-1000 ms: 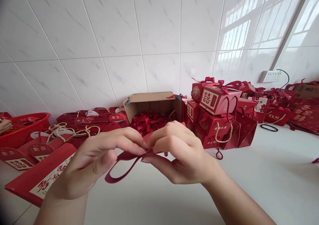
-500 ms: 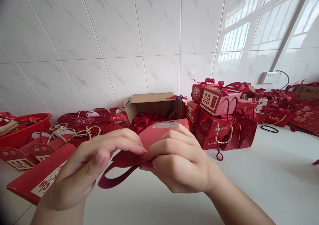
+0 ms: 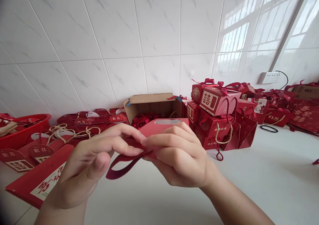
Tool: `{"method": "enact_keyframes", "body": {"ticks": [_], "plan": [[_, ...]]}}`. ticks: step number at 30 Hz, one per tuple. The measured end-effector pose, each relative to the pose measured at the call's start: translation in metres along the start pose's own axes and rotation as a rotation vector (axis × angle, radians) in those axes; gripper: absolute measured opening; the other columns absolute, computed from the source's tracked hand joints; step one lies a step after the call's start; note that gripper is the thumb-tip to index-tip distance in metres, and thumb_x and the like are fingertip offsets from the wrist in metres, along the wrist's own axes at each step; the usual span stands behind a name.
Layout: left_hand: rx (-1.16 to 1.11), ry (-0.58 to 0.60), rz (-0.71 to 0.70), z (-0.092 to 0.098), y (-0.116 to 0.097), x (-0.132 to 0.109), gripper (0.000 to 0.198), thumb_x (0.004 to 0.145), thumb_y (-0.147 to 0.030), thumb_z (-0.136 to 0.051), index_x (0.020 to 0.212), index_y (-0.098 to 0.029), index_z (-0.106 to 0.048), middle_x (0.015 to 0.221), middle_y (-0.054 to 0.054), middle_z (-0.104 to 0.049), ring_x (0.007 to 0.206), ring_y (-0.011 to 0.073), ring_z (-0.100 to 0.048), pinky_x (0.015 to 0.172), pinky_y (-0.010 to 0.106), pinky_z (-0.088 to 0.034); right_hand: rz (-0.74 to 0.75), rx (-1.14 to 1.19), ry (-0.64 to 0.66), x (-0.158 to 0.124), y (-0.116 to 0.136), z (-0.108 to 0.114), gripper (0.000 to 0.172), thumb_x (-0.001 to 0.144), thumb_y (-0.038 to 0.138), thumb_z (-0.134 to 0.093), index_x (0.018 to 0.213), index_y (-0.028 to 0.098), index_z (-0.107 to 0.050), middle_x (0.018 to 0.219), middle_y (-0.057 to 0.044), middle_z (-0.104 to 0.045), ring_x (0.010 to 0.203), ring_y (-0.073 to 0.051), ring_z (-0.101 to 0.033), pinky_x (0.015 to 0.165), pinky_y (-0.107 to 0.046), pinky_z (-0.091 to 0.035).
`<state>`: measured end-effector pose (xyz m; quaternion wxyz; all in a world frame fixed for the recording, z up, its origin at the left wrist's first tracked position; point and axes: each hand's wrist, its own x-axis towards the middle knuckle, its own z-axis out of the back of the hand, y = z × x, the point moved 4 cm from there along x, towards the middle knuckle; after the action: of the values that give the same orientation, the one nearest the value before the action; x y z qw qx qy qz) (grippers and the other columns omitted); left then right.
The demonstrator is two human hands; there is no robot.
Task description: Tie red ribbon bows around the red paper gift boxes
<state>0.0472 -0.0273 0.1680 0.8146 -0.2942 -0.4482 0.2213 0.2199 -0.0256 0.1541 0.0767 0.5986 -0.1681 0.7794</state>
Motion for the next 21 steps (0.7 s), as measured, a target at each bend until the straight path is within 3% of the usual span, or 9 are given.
{"method": "enact_keyframes", "body": {"ticks": [8, 11, 14, 17, 21], "plan": [[0.064, -0.004, -0.03, 0.001, -0.002, -0.001, 0.036, 0.09, -0.049, -0.05, 0.095, -0.021, -0.072, 0.104, 0.009, -0.063, 0.101, 0.0219, -0.059, 0.087, 0.033, -0.051, -0.001, 0.032, 0.001, 0.0, -0.001, -0.002, 0.025, 0.073, 0.004, -0.067, 0.076, 0.021, -0.048, 0.071, -0.003, -0.071, 0.059, -0.016, -0.065, 0.057, -0.033, -0.048], [0.124, 0.02, -0.055, 0.003, -0.002, 0.0, 0.047, 0.075, -0.059, -0.064, 0.1, -0.02, -0.071, 0.107, 0.009, -0.062, 0.1, 0.0236, -0.06, 0.087, 0.034, -0.052, -0.042, 0.064, -0.047, -0.001, -0.003, -0.003, 0.026, 0.074, 0.003, -0.065, 0.077, 0.021, -0.047, 0.07, -0.003, -0.07, 0.058, -0.015, -0.064, 0.057, -0.033, -0.047], [0.249, 0.033, -0.119, 0.005, -0.003, 0.001, 0.062, 0.057, -0.047, -0.083, 0.111, -0.022, -0.066, 0.108, 0.008, -0.064, 0.101, 0.0244, -0.061, 0.088, 0.033, -0.052, -0.102, 0.103, -0.092, -0.004, -0.006, -0.004, 0.025, 0.075, 0.004, -0.065, 0.078, 0.021, -0.047, 0.07, -0.002, -0.069, 0.055, -0.014, -0.063, 0.055, -0.032, -0.047], [0.295, -0.036, -0.14, 0.009, -0.001, 0.002, 0.044, 0.069, -0.025, -0.08, 0.11, -0.024, -0.065, 0.103, 0.005, -0.069, 0.098, 0.0208, -0.063, 0.085, 0.031, -0.053, -0.176, 0.16, -0.108, -0.007, -0.009, -0.007, 0.026, 0.074, 0.004, -0.066, 0.08, 0.022, -0.048, 0.074, -0.002, -0.069, 0.059, -0.015, -0.064, 0.056, -0.032, -0.049], [0.314, -0.187, -0.104, 0.014, 0.004, 0.003, 0.014, 0.081, -0.017, -0.068, 0.094, -0.022, -0.068, 0.089, 0.003, -0.071, 0.084, 0.0168, -0.065, 0.073, 0.027, -0.053, -0.4, 0.275, -0.079, -0.013, -0.014, -0.015, 0.023, 0.075, 0.009, -0.068, 0.088, 0.021, -0.053, 0.079, -0.003, -0.069, 0.069, -0.017, -0.067, 0.06, -0.03, -0.055]]}}
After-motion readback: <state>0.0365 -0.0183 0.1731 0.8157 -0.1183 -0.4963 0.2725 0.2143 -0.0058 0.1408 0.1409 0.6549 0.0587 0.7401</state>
